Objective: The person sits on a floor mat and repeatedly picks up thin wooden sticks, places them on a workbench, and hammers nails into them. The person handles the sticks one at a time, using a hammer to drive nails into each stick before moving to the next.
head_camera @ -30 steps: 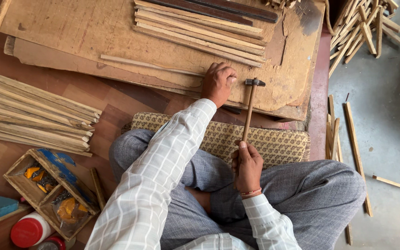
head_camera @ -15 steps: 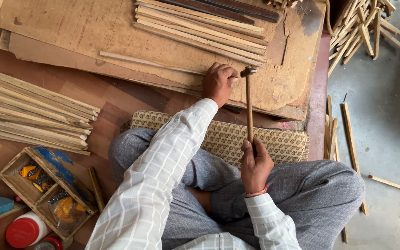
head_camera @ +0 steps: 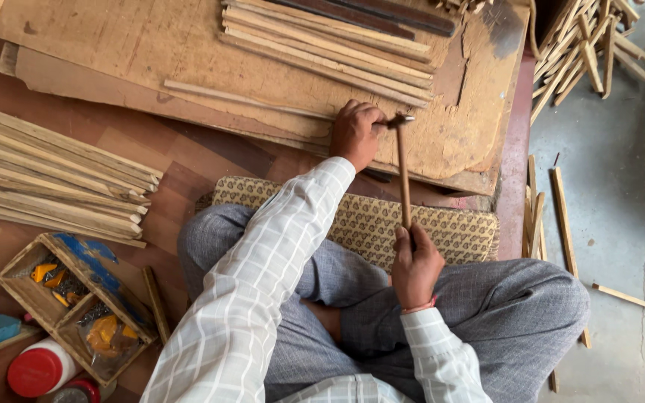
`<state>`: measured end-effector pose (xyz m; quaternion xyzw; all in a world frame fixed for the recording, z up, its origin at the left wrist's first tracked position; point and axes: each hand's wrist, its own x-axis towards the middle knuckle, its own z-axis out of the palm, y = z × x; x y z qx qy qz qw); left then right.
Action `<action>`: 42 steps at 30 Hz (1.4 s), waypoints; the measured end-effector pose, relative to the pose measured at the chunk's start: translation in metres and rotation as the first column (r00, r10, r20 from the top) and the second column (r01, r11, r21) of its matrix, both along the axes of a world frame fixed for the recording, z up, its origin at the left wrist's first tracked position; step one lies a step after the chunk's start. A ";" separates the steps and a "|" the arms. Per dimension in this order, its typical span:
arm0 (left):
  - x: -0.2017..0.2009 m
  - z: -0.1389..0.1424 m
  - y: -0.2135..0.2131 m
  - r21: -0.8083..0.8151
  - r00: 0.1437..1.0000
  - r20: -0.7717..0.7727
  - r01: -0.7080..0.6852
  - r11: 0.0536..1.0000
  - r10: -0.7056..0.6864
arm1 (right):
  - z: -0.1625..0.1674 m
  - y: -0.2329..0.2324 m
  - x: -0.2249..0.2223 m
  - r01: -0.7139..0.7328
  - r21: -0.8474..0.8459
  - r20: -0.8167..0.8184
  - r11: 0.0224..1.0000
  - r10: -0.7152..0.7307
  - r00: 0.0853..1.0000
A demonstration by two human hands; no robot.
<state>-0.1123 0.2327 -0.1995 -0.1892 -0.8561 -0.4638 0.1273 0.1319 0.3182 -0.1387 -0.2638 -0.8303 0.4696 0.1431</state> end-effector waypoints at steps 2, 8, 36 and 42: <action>0.000 -0.001 0.001 0.001 1.000 0.013 -0.007 1.000 0.007 | -0.001 0.000 0.001 -0.004 -0.010 -0.057 1.000 0.004 0.998; -0.001 0.000 0.000 -0.037 1.000 -0.008 -0.025 0.999 0.024 | -0.003 0.004 0.000 -0.026 0.101 0.001 0.995 0.026 1.000; -0.001 -0.007 -0.003 0.018 1.000 0.030 0.007 1.000 -0.007 | -0.006 0.008 -0.004 0.023 -0.244 -0.065 0.969 -0.040 0.997; 0.002 0.009 -0.007 -0.338 0.989 -0.122 0.036 0.940 -0.082 | -0.020 0.010 0.002 0.052 -0.640 -0.030 0.766 -0.092 0.995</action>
